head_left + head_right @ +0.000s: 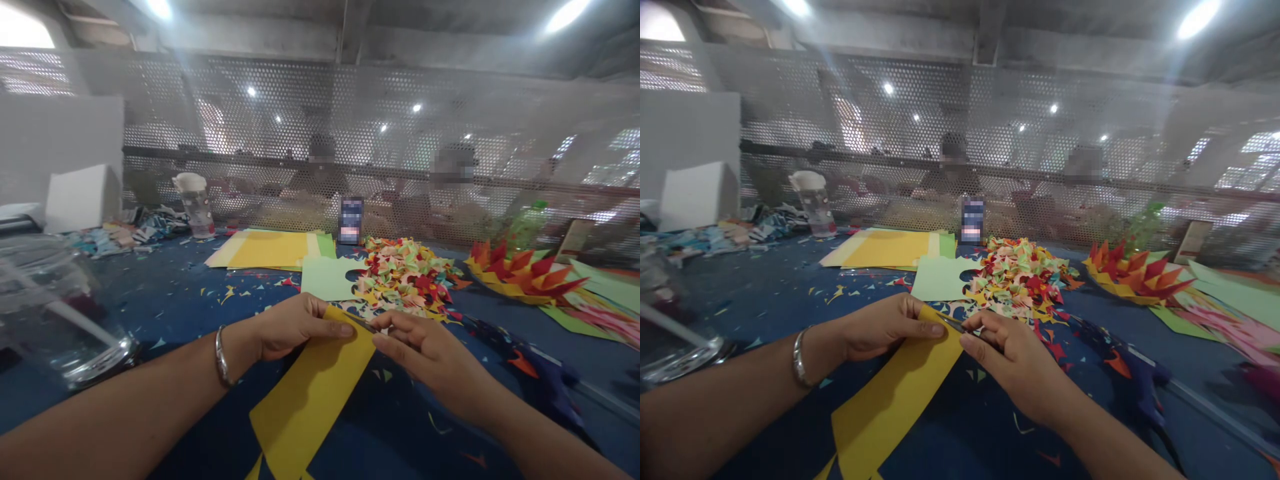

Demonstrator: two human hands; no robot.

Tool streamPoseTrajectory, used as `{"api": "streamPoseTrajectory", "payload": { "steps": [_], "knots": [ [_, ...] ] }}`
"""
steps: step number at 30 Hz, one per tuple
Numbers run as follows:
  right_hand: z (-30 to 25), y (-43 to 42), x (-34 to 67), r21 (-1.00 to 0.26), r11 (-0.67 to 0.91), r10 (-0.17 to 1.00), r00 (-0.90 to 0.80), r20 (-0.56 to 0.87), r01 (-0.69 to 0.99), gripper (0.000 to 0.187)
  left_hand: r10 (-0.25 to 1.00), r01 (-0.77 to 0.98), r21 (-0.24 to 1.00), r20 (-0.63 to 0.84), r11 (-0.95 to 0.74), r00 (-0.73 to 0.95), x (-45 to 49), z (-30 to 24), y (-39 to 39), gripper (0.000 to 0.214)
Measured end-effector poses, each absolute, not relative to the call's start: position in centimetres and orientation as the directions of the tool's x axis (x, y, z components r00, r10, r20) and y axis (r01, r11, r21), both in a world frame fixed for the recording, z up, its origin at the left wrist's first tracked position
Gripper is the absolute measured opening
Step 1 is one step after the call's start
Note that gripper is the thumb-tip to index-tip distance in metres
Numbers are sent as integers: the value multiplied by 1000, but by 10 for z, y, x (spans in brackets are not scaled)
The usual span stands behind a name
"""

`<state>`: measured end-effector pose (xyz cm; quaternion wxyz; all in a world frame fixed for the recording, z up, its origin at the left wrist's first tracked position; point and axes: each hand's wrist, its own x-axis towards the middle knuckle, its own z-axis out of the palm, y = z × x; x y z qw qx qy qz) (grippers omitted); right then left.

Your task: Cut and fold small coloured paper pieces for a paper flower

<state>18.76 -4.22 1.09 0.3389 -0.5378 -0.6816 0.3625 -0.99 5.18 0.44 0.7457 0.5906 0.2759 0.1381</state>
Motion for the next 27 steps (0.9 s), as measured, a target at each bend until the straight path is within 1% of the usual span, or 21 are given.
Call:
{"api": "streamPoseTrajectory", "payload": {
  "steps": [6, 11, 15, 27],
  "knots": [
    [9, -42, 188, -849, 156, 982, -169, 80, 504, 26, 516, 90, 957, -226, 275, 826, -11, 7, 52, 19],
    [10, -40, 188, -860, 183, 979, -173, 113, 477, 25, 555, 32, 950, -208, 310, 805, -13, 12, 50, 17],
    [10, -41, 188, -863, 195, 974, -193, 116, 465, 23, 564, 52, 951, -224, 304, 794, -13, 10, 50, 14],
    [10, -41, 188, -882, 180, 970, -228, 85, 436, 22, 553, 79, 952, -239, 296, 798, -12, 9, 48, 14]
  ]
}}
